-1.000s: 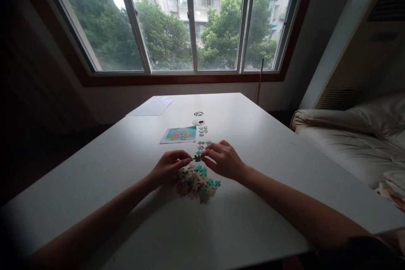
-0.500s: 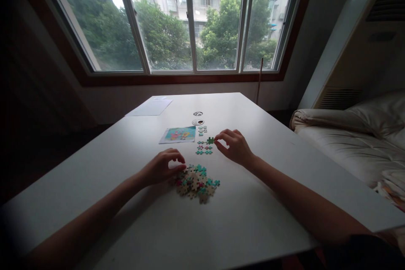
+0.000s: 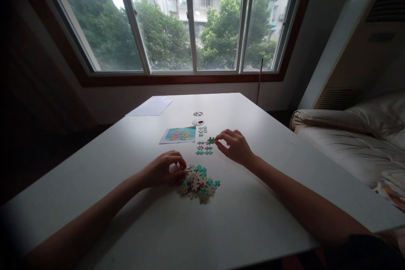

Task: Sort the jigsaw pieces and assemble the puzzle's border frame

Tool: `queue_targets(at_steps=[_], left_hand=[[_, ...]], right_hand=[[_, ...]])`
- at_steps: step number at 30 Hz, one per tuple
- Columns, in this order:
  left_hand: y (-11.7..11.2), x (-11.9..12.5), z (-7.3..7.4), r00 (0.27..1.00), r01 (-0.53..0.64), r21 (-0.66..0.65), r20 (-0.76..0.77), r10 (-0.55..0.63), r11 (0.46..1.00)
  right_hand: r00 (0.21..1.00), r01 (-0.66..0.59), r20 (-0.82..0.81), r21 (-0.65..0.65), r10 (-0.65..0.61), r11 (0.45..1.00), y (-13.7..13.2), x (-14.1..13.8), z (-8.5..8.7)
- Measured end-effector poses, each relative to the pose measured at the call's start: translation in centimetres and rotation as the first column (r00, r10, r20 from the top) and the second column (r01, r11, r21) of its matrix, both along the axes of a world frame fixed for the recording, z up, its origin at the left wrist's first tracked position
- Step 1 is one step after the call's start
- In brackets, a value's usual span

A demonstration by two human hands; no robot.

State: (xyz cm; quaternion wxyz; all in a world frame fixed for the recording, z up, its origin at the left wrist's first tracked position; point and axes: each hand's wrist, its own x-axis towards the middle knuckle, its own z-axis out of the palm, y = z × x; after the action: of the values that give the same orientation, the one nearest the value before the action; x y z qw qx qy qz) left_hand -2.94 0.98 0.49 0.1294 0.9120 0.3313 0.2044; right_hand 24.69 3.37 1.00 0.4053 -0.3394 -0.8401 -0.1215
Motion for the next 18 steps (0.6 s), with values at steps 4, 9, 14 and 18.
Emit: queue_targets(at_steps=[4,9,14,18], left_hand=[[0.1,-0.2,0.0,1.0,0.01,0.014,-0.007,-0.01,1.0],[0.5,-0.4,0.1,0.999,0.008,0.039,-0.048,-0.006,0.999],[0.6,-0.3,0.4,0.998,0.02,0.039,-0.064,-0.017,0.999],[0.6,-0.5,0.5,0.998,0.013,0.04,-0.056,-0.011,0.999]], right_hand=[[1.0,-0.003,0.019,0.016,0.003,1.0,0.5,-0.1,0.0],[0.998,0.018,0.066,0.007,-0.019,1.0,3.1,-0.1,0.6],[0.991,0.108,0.105,-0.246,-0.085,0.963,7.7,-0.2,0.8],[0.983,0.184,0.104,-0.429,-0.154,0.884,11.5,-0.4,0.2]])
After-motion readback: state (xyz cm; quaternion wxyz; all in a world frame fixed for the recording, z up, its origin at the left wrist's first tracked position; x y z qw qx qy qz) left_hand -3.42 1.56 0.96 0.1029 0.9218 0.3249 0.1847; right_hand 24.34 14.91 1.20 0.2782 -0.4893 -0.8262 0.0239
